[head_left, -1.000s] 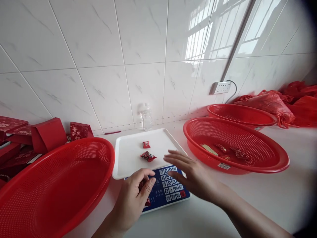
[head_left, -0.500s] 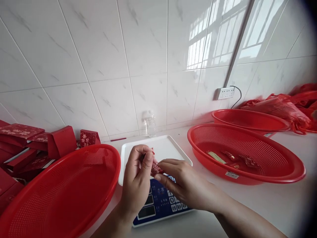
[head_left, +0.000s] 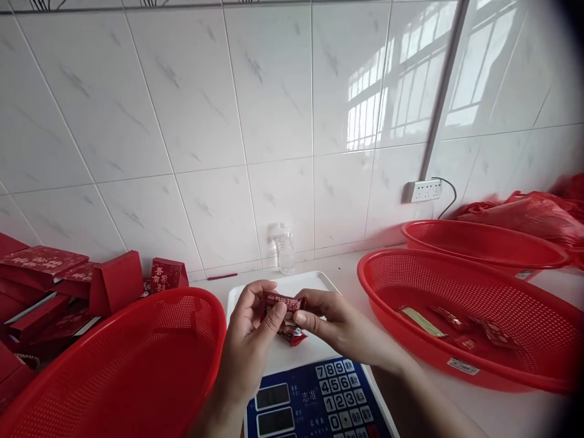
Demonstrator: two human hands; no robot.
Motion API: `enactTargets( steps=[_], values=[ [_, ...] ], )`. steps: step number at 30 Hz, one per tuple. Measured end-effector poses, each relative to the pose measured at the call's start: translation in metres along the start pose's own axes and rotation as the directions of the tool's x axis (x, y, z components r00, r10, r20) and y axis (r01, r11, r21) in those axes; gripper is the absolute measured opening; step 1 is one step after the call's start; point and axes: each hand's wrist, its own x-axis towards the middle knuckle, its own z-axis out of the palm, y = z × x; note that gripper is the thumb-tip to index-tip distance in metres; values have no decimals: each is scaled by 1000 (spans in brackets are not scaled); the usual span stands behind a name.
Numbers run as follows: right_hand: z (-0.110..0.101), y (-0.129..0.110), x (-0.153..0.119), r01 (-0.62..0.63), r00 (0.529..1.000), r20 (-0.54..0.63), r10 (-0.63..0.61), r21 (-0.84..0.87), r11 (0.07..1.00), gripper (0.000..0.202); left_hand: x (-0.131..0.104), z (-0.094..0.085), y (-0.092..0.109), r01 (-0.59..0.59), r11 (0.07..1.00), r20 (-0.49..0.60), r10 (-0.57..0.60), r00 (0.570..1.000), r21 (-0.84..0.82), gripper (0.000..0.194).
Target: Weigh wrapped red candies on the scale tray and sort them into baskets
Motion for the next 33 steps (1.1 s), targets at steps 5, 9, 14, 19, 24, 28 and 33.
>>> enactTargets(
  steps=[5,9,14,19,24,28,33],
  values=[
    [-4,4,-1,89,982,-124,-139,-342,935,31,8,-6,-5,-58,989,-35,64,997,137,25],
    [-8,14,-1,227,895,-169,-412,-623,748,26,9,-11,-4,-67,948,-32,81,996,310,31],
    [-10,18,-3,290,820,-127,-559,-749,595,30,3,-3,4,18,994,-8,-18,1000,112,45],
    [-7,12,-7,343,855,-147,-498,-562,753,35,0,4,9,72,997,-32,-72,997,-16,27],
    [-4,3,-8,279,895,-303,-327,-193,941,30,-6,8,8,-38,998,-87,42,995,43,20],
    [-2,-6,-7,187,956,-226,-189,-30,982,32,-13,13,8,-61,996,-104,67,992,68,24],
    [4,-6,-8,109,966,-231,-114,-31,993,38,-15,13,10,-10,1000,-83,12,996,24,28]
  ],
)
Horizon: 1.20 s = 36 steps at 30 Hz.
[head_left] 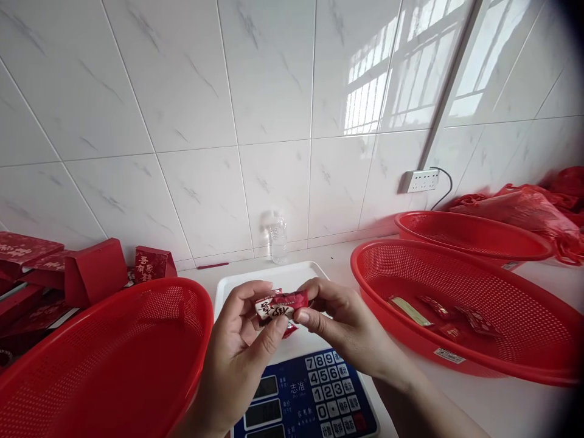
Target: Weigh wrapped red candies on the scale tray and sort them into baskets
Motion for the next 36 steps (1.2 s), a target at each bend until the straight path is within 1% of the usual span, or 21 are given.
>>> enactTargets(
  steps=[4,7,11,14,16,18,20,22,26,27,31,33,34,36],
  values=[
    [3,2,-1,58,998,-7,-58,15,998,36,3,-2,2,62,998,64,-63,996,15,21],
    [2,2,-2,78,997,9,-78,0,997,35,4,-2,3,73,997,86,-74,994,10,18],
    [1,1,-4,124,992,-5,-127,-163,979,35,3,-4,5,44,998,125,-48,991,38,13],
    [2,-2,-5,150,988,-13,-155,-189,971,37,4,-8,5,-1,994,221,-23,975,110,11],
    [3,-4,-6,147,989,33,-144,-162,976,39,5,-11,4,-48,983,266,0,964,175,16],
    [5,-6,-6,151,987,70,-142,-144,978,40,7,-14,3,-90,966,265,24,964,240,28],
    [6,-6,-7,160,985,81,-149,-142,977,42,7,-15,2,-101,951,245,27,969,293,36],
    [7,-6,-8,152,986,89,-141,-129,980,44,7,-15,2,-83,946,238,7,971,313,40],
    [8,-6,-7,106,991,91,-99,-77,991,48,5,-13,-1,-48,974,161,12,987,220,41],
    [8,-6,-6,97,992,91,-92,-56,994,48,6,-14,-2,-42,981,157,12,987,192,41],
    [8,-7,-5,58,992,110,-58,3,998,47,10,-17,-4,-13,991,210,-14,977,130,40],
    [8,-6,-5,44,994,105,-45,11,999,47,12,-18,-2,-8,996,198,-10,980,89,38],
    [9,-6,-5,43,994,96,-44,15,999,46,12,-18,-1,-11,997,198,-4,980,72,36],
    [10,-5,-4,57,995,78,-59,32,998,44,12,-17,2,-16,997,241,-3,971,75,29]
  ],
)
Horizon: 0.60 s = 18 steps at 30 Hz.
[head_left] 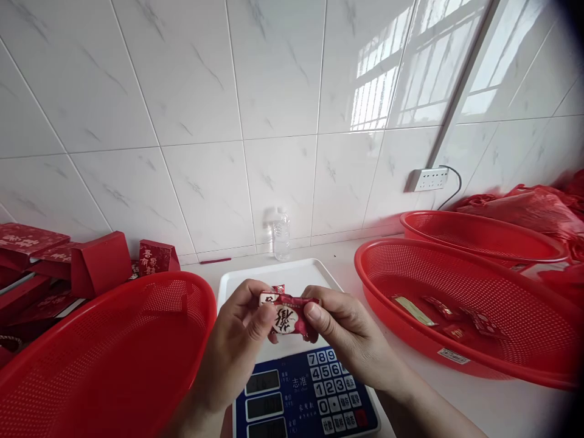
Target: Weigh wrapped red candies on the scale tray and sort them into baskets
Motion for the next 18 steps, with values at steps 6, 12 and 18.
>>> enactTargets(
  steps=[6,12,18],
  values=[
    [-2,4,0,41,998,-43,-48,-145,989,36,0,2,3,-35,998,51,32,998,50,11],
    [-6,8,-2,176,962,-135,-239,-366,914,17,1,2,1,-142,927,3,150,989,347,3],
    [-1,12,2,98,978,-159,-131,-198,975,19,0,0,-5,-44,919,-17,56,998,393,11]
  ],
)
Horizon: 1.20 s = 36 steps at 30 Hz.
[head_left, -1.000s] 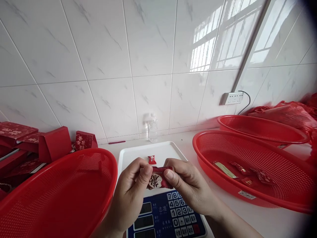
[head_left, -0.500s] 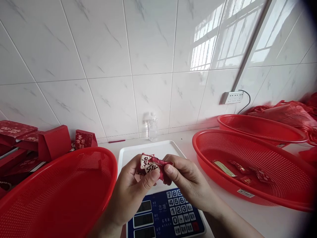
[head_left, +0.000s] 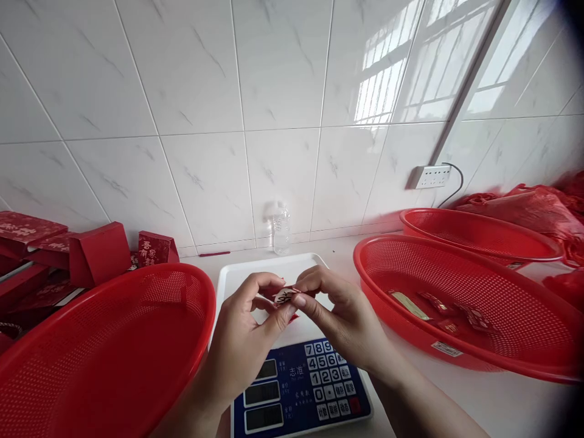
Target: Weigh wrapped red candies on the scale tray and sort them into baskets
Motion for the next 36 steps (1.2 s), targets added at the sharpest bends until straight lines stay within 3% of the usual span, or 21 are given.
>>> enactTargets(
  steps=[6,10,16,24,27,31,36],
  values=[
    [3,3,1,-198,978,1,208,316,928,29,4,-1,1,57,994,164,-41,986,-92,20],
    [1,-1,2,-269,963,90,253,327,906,35,4,-2,3,29,988,187,0,982,-150,24],
    [1,-5,1,-255,945,277,175,286,923,46,1,-5,6,-67,994,233,85,969,-82,21],
    [8,-1,1,-186,973,185,136,291,938,44,3,-3,7,-96,990,223,116,968,-100,22],
    [5,0,2,-175,974,191,118,321,931,44,2,-6,6,-38,985,284,85,955,-166,27],
    [-2,1,3,-137,989,99,110,327,935,40,1,-9,3,26,983,353,41,935,-184,33],
    [-3,-4,5,-135,991,51,125,331,934,36,2,-6,3,25,962,239,42,970,-270,31]
  ],
)
